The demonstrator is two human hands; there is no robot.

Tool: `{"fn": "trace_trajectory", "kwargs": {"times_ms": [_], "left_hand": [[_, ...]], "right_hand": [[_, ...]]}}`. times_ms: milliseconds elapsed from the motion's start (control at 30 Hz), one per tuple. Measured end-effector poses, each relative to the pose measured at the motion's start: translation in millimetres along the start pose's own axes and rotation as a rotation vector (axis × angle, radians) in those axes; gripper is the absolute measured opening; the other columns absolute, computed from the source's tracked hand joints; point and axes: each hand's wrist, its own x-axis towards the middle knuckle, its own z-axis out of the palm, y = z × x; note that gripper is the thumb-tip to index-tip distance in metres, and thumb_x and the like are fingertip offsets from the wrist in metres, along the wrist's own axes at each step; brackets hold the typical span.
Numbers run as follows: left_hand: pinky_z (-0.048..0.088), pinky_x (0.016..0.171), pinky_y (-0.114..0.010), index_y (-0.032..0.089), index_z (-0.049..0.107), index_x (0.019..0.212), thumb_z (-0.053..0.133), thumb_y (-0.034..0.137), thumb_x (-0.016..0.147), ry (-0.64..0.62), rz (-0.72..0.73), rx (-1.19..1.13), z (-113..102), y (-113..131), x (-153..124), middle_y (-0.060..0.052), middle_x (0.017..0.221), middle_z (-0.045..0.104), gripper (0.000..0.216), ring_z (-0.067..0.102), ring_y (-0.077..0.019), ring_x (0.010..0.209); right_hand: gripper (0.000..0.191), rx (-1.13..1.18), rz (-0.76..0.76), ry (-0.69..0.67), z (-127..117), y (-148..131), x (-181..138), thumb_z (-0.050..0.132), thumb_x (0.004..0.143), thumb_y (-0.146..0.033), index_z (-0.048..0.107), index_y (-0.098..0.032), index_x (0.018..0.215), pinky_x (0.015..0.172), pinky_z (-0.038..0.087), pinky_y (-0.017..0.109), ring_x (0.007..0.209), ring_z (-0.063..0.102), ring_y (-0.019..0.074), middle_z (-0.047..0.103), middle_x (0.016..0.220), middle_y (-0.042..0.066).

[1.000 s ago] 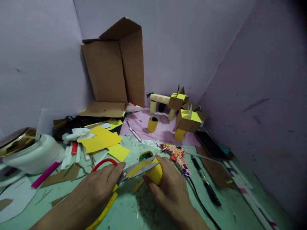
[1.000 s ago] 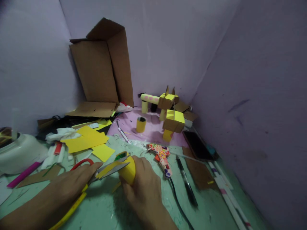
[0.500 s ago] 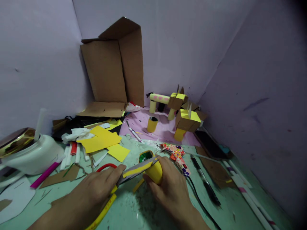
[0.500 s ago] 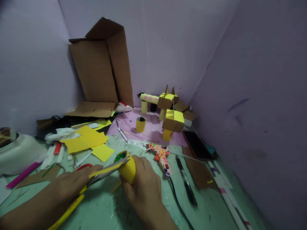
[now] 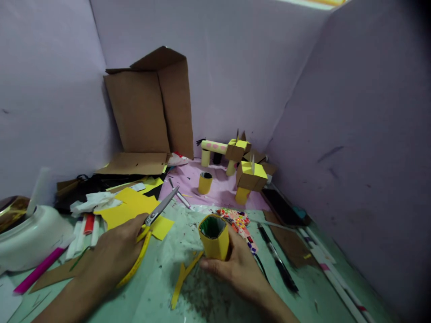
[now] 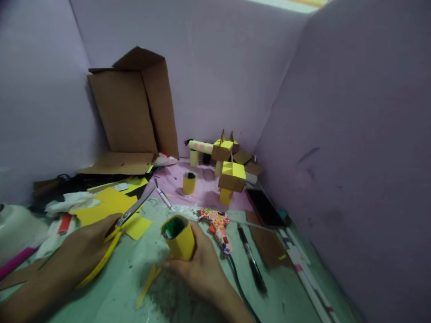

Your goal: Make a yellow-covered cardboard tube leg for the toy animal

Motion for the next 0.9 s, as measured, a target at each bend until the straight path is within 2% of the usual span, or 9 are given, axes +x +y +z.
{"fn": "trace_trajectory", "kwargs": {"times_ms": [167, 300, 433, 500, 567, 633, 733, 833, 900], "left_hand": [[0.047, 0.071, -0.04, 0.019, 0.055, 0.116, 0.034, 0.033, 0.085, -0.021, -0.08, 0.091, 8, -3, 7, -0.013, 0.111, 0.067, 0.04, 0.064, -0.0341, 0.095], [0.048, 0.075, -0.039, 0.018, 0.051, 0.122, 0.043, 0.033, 0.081, -0.001, -0.123, 0.074, 12, -8, 11, -0.012, 0.114, 0.066, 0.044, 0.063, -0.0327, 0.099], [0.047, 0.08, -0.046, 0.014, 0.049, 0.125, 0.04, 0.036, 0.085, 0.04, -0.074, 0.091, 14, -12, 10, -0.017, 0.12, 0.062, 0.047, 0.058, -0.0376, 0.108], [0.048, 0.079, -0.05, 0.013, 0.054, 0.119, 0.039, 0.036, 0.086, 0.133, -0.023, 0.108, 15, -13, 7, -0.019, 0.116, 0.062, 0.043, 0.056, -0.0394, 0.108], [0.048, 0.081, -0.05, 0.015, 0.058, 0.11, 0.043, 0.033, 0.085, 0.293, 0.095, 0.048, 15, -10, 2, -0.017, 0.109, 0.065, 0.034, 0.057, -0.0361, 0.105], [0.048, 0.086, -0.045, 0.021, 0.059, 0.102, 0.048, 0.026, 0.085, 0.449, 0.319, -0.113, 10, 0, -4, -0.009, 0.1, 0.067, 0.021, 0.06, -0.0283, 0.099], [0.044, 0.093, -0.039, 0.026, 0.059, 0.095, 0.052, 0.014, 0.084, 0.544, 0.622, -0.35, -3, 28, -13, -0.001, 0.091, 0.065, 0.018, 0.06, -0.0198, 0.093], [0.048, 0.083, -0.034, 0.026, 0.057, 0.108, 0.056, 0.015, 0.083, 0.462, 0.753, -0.439, -17, 60, -16, -0.004, 0.098, 0.062, 0.027, 0.058, -0.0203, 0.095], [0.048, 0.074, -0.032, 0.022, 0.06, 0.105, 0.053, 0.014, 0.084, 0.36, 0.794, -0.472, -23, 76, -13, -0.005, 0.092, 0.061, 0.023, 0.057, -0.0193, 0.088]], "right_hand": [[0.049, 0.12, 0.005, -0.068, -3, 3, -1, 0.08, 0.055, -0.036, 0.059, -0.02, 0.096, 0.07, 0.04, 0.03, 0.08, 0.051, 0.0197, 0.057, 0.085, 0.001], [0.049, 0.22, -0.012, -0.106, -3, 10, 2, 0.08, 0.054, -0.042, 0.06, -0.02, 0.093, 0.065, 0.038, 0.027, 0.076, 0.049, 0.0174, 0.054, 0.081, -0.001], [0.047, 0.236, -0.031, -0.119, -2, 11, 4, 0.079, 0.057, -0.041, 0.059, -0.019, 0.092, 0.064, 0.037, 0.027, 0.075, 0.048, 0.0168, 0.053, 0.08, -0.001], [0.046, 0.248, -0.041, -0.113, -2, 9, 4, 0.079, 0.059, -0.04, 0.059, -0.02, 0.095, 0.066, 0.038, 0.027, 0.077, 0.05, 0.0177, 0.055, 0.082, 0.0], [0.048, 0.265, -0.043, -0.117, -2, 8, 4, 0.08, 0.058, -0.038, 0.059, -0.02, 0.098, 0.069, 0.04, 0.028, 0.081, 0.052, 0.0192, 0.057, 0.086, 0.001], [0.051, 0.281, -0.048, -0.129, -2, 8, 5, 0.081, 0.057, -0.036, 0.06, -0.02, 0.101, 0.072, 0.04, 0.029, 0.083, 0.054, 0.02, 0.059, 0.089, 0.002], [0.051, 0.302, -0.059, -0.15, -3, 9, 4, 0.081, 0.059, -0.036, 0.06, -0.02, 0.102, 0.073, 0.04, 0.03, 0.084, 0.054, 0.0197, 0.061, 0.091, 0.003], [0.052, 0.307, -0.064, -0.157, -3, 9, 4, 0.079, 0.061, -0.039, 0.061, -0.02, 0.106, 0.072, 0.039, 0.03, 0.083, 0.053, 0.0196, 0.06, 0.089, 0.002], [0.054, 0.309, -0.079, -0.164, -4, 9, 4, 0.078, 0.063, -0.041, 0.06, -0.021, 0.11, 0.072, 0.039, 0.03, 0.083, 0.052, 0.0198, 0.059, 0.089, 0.002]]}}
